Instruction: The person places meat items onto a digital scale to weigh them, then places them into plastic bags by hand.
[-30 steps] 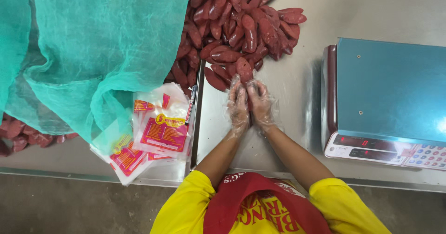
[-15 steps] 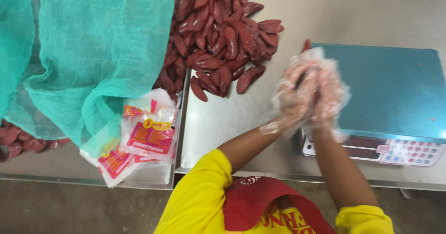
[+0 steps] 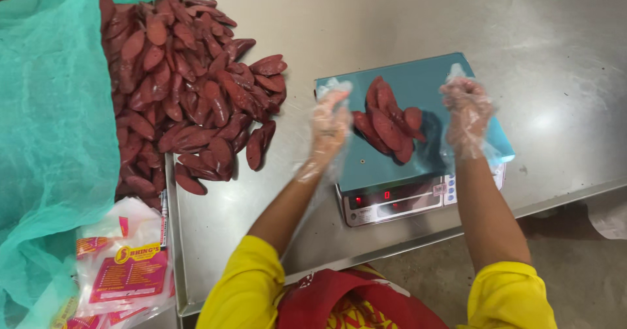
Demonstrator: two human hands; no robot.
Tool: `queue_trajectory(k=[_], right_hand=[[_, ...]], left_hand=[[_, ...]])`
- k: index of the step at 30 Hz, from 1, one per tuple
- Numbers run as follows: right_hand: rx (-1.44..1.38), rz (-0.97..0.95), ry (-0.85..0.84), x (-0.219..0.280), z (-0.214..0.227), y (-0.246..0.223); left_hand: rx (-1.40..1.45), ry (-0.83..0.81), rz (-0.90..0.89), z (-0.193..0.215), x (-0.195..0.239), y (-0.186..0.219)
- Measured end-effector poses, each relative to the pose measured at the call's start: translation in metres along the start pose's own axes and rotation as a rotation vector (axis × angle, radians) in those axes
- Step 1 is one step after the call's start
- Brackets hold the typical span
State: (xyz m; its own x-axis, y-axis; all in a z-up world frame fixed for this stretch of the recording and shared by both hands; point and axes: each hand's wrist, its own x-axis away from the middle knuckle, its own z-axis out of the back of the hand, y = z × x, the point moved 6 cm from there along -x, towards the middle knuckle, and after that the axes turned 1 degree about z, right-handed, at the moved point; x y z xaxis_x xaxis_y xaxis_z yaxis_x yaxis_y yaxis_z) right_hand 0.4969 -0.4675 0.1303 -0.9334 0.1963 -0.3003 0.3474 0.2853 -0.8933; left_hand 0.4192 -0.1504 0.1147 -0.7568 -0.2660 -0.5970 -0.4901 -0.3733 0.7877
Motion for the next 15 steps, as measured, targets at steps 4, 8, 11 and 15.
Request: queue_trajectory(k=[4,8,11,15], right_hand=[[0.153,-0.009,0.140,0.006,0.019,-0.056],[0.143,0.254,0.064,0.059,-0.030,-0.127],[-0.120,0.190,-0.028,0.115,-0.091,-0.137],[-0.053,-0.064,-0.595,0.190,-0.204,-0.081]], left_hand=[[-0.093,0.000,0.376,0.091,0.006,-0.010],[0.215,0.177,0.634,0.162,0.063,-0.050],[-0.425,0.118,0.110,0.200,0.134,-0.057],[-0.717,-0.262,0.369,0.212,0.259,-0.071]])
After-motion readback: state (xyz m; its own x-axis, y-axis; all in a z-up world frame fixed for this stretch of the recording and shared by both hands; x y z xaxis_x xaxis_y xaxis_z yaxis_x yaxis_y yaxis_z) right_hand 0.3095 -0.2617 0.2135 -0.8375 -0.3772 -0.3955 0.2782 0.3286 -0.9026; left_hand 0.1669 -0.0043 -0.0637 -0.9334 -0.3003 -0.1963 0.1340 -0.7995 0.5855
